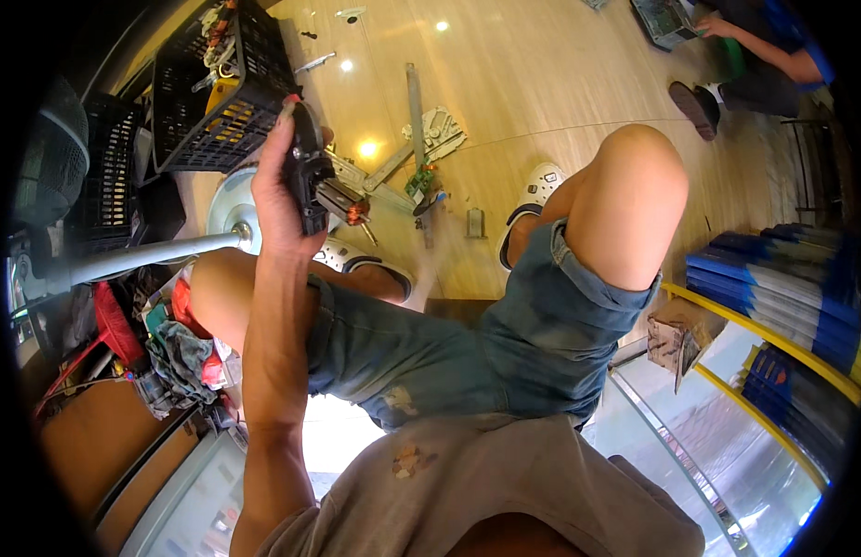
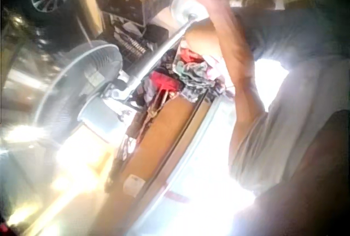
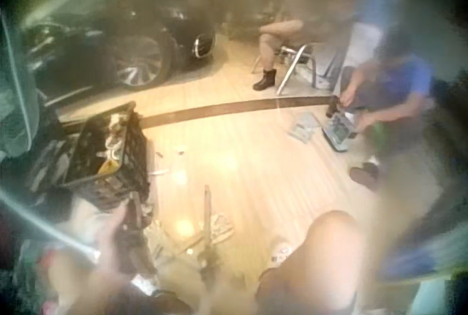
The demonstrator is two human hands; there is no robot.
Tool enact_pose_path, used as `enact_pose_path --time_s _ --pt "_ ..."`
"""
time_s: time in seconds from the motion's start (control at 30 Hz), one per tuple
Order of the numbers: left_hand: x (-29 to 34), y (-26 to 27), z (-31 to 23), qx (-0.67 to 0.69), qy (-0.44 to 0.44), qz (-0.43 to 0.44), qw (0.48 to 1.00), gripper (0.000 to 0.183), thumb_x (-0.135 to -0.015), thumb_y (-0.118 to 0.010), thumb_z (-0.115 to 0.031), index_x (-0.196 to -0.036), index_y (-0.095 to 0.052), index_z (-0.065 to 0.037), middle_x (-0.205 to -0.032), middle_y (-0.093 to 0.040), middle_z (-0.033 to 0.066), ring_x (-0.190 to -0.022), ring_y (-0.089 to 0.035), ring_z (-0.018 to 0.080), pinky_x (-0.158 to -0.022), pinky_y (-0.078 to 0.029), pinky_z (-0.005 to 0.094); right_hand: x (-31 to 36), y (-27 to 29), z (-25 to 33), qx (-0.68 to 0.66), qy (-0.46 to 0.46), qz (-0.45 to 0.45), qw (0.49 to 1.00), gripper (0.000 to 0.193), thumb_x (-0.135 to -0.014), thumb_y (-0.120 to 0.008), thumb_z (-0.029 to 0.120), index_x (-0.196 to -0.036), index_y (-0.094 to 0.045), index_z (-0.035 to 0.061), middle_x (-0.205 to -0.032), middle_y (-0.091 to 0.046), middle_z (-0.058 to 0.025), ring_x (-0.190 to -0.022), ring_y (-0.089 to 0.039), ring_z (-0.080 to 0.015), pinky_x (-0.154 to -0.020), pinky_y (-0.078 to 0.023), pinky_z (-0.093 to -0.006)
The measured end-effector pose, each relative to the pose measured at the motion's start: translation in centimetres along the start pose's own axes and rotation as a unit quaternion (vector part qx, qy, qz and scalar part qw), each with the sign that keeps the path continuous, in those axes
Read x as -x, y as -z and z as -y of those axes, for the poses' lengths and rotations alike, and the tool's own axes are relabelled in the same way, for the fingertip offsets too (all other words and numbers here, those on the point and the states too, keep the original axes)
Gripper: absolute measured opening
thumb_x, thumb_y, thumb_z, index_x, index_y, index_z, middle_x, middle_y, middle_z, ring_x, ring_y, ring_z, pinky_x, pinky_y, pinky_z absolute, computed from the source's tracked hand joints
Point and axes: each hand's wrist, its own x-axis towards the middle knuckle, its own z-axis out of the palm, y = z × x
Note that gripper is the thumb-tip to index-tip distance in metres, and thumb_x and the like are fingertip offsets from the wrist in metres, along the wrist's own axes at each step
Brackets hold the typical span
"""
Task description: The person disassembles a small electric motor assembly using a screwdriver. They remove a metal component from the housing, manipulate internal wiring and copper coils, and reinsert the component into the black plastic housing by hand.
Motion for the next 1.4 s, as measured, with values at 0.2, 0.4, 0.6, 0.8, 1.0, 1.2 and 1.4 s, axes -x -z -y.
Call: enact_pose_path --time_s 0.2,0.4,0.6,0.8,1.0,1.2,1.4 --pt "0.0 -0.3 0.5 -0.039 0.056 0.003 0.998 0.036 -0.089 -0.065 -0.033 -0.115 -0.063 -0.007 -0.098 -0.067 0.0047 -0.086 -0.063 0.0135 -0.071 -0.050 0.0253 -0.4 0.6 -0.9 -0.017 -0.013 0.002 1.000 0.029 -0.096 -0.054 0.033 -0.112 -0.060 0.0089 -0.097 -0.059 -0.0003 -0.089 -0.057 -0.0127 -0.084 -0.049 -0.0298" --pt "1.3 -0.8 0.6 -0.069 0.050 -0.003 0.996 0.044 -0.089 -0.063 -0.036 -0.124 -0.060 -0.009 -0.100 -0.067 0.0040 -0.087 -0.063 0.0142 -0.070 -0.049 0.0260 -0.8 1.0 -2.2 -0.076 -0.023 0.010 0.997 0.030 -0.096 -0.054 0.034 -0.112 -0.060 0.0092 -0.099 -0.059 -0.0002 -0.090 -0.057 -0.0127 -0.085 -0.049 -0.0302" --pt "0.5 -1.9 0.8 -0.095 0.055 -0.004 0.994 0.042 -0.092 -0.059 -0.037 -0.120 -0.061 -0.006 -0.097 -0.068 0.0074 -0.083 -0.064 0.0159 -0.069 -0.050 0.0260 -0.1 5.1 -3.5 -0.269 0.030 -0.025 0.962 0.031 -0.096 -0.055 0.036 -0.113 -0.059 0.0096 -0.100 -0.059 0.0000 -0.092 -0.057 -0.0128 -0.086 -0.049 -0.0306" --pt "-1.1 -5.4 -1.4 -0.135 0.039 0.062 0.988 0.036 -0.088 -0.065 -0.037 -0.108 -0.065 -0.006 -0.088 -0.067 0.0061 -0.084 -0.062 0.0135 -0.073 -0.048 0.0259 2.3 17.4 15.6 -0.324 0.350 -0.184 0.860 0.029 -0.093 -0.060 0.030 -0.108 -0.062 0.0046 -0.091 -0.063 -0.0036 -0.085 -0.060 -0.0150 -0.085 -0.049 -0.0307" --pt "-3.3 -6.9 -3.9 -0.106 0.014 0.167 0.980 0.035 -0.094 -0.058 -0.033 -0.111 -0.065 -0.004 -0.100 -0.069 0.0062 -0.096 -0.063 0.0187 -0.096 -0.046 0.0321 10.9 11.7 40.0 -0.119 0.604 -0.265 0.742 0.041 -0.097 -0.053 0.040 -0.106 -0.065 0.0014 -0.087 -0.067 -0.0082 -0.082 -0.063 -0.0175 -0.078 -0.050 -0.0277" --pt "-4.6 -5.3 -1.2 -0.059 0.136 0.166 0.975 0.033 -0.091 -0.060 -0.039 -0.098 -0.066 -0.007 -0.089 -0.068 0.0082 -0.068 -0.063 0.0137 -0.051 -0.051 0.0234 14.0 0.0 50.8 0.184 0.579 -0.011 0.794 0.046 -0.096 -0.056 0.039 -0.125 -0.056 0.0041 -0.114 -0.062 -0.0175 -0.104 -0.061 -0.0252 -0.092 -0.049 -0.0392" --pt "-4.9 -6.4 -0.6 -0.049 0.121 0.111 0.985 0.035 -0.093 -0.053 -0.046 -0.098 -0.063 -0.012 -0.072 -0.063 -0.0021 -0.051 -0.057 0.0083 -0.036 -0.041 0.0209 8.6 -6.4 49.8 0.071 0.555 0.133 0.818 0.052 -0.093 -0.055 0.045 -0.116 -0.062 -0.0004 -0.100 -0.069 -0.0197 -0.086 -0.067 -0.0345 -0.078 -0.052 -0.0381"
